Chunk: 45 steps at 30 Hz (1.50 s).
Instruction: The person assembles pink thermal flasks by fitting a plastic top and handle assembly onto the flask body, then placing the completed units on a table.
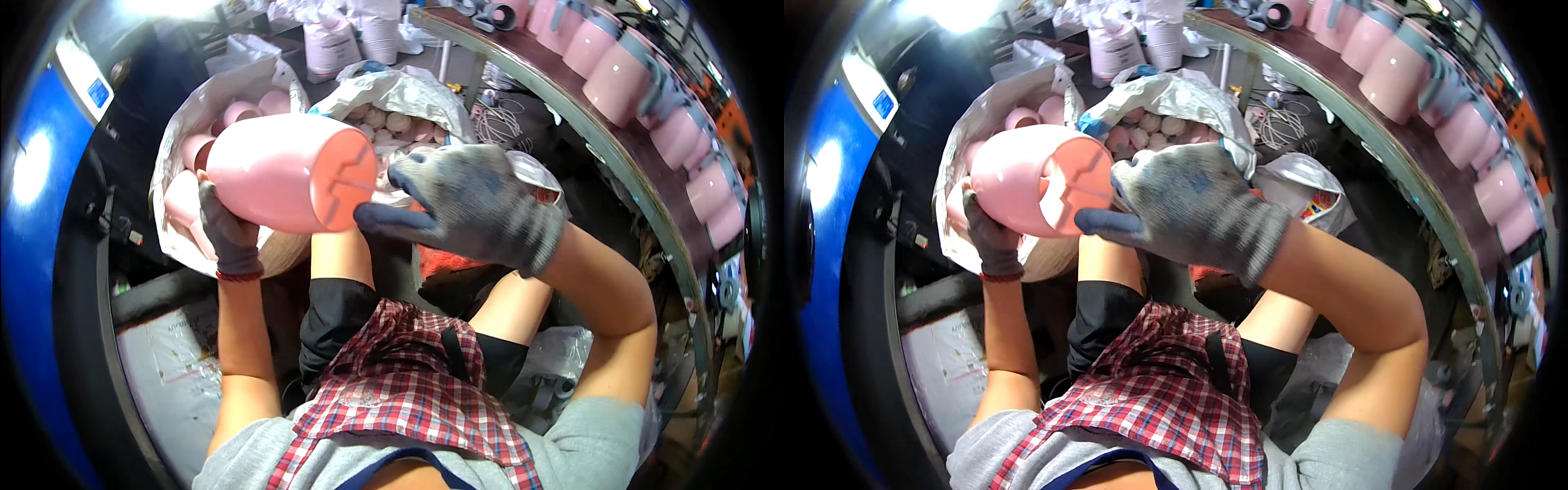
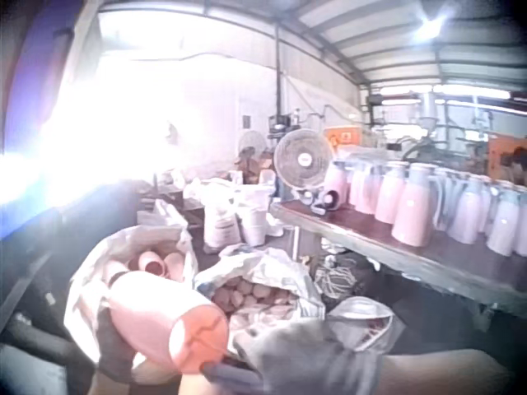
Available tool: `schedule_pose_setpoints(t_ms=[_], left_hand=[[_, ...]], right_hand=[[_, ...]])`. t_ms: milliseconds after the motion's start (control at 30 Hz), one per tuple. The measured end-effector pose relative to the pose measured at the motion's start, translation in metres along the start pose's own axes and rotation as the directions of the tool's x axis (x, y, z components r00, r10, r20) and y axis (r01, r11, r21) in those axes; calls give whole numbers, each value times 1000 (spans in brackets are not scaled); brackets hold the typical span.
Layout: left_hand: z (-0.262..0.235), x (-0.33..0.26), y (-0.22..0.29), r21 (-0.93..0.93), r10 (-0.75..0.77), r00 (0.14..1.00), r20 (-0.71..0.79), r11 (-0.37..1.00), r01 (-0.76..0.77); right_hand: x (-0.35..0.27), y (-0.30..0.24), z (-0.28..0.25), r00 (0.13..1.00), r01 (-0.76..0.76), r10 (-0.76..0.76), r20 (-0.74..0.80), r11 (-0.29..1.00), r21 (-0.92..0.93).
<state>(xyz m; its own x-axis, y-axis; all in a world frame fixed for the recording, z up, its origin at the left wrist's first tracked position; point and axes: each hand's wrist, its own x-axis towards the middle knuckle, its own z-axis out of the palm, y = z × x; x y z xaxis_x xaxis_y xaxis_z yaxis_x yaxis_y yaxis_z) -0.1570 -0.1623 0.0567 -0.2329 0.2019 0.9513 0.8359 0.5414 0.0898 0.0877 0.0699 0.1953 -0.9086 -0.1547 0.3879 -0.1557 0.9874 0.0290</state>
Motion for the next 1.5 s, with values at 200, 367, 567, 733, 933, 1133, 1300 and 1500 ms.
schedule_pose_setpoints(t_ms=[200,367,567,733,933,1133,1300,1500], left_hand=[[-9,-2,55,-707,-594,695,405,279,650],[-62,26,101,-637,106,970,219,768,60],[-82,4,90,-798,460,744,485,581,161],[-93,-32,56,-696,-114,757,644,325,641],[-30,-55,89,-595,93,607,789,-127,793],[4,-106,100,13,255,154,955,-554,832],[31,-119,96,149,363,-8,932,-362,920],[51,-139,100,327,670,154,726,-534,779]], right_hand=[[2,4,2,996,92,-93,-11,950,299],[-22,-7,10,988,16,-95,125,854,520],[-39,29,48,968,-3,-208,143,555,832],[-70,184,-15,669,271,676,-309,164,948],[-7,193,26,809,-476,556,-193,811,340],[-90,102,-21,967,-245,210,145,924,293],[-283,9,-34,568,-822,751,336,537,190],[-480,-92,8,-358,-829,883,302,-152,-538]])
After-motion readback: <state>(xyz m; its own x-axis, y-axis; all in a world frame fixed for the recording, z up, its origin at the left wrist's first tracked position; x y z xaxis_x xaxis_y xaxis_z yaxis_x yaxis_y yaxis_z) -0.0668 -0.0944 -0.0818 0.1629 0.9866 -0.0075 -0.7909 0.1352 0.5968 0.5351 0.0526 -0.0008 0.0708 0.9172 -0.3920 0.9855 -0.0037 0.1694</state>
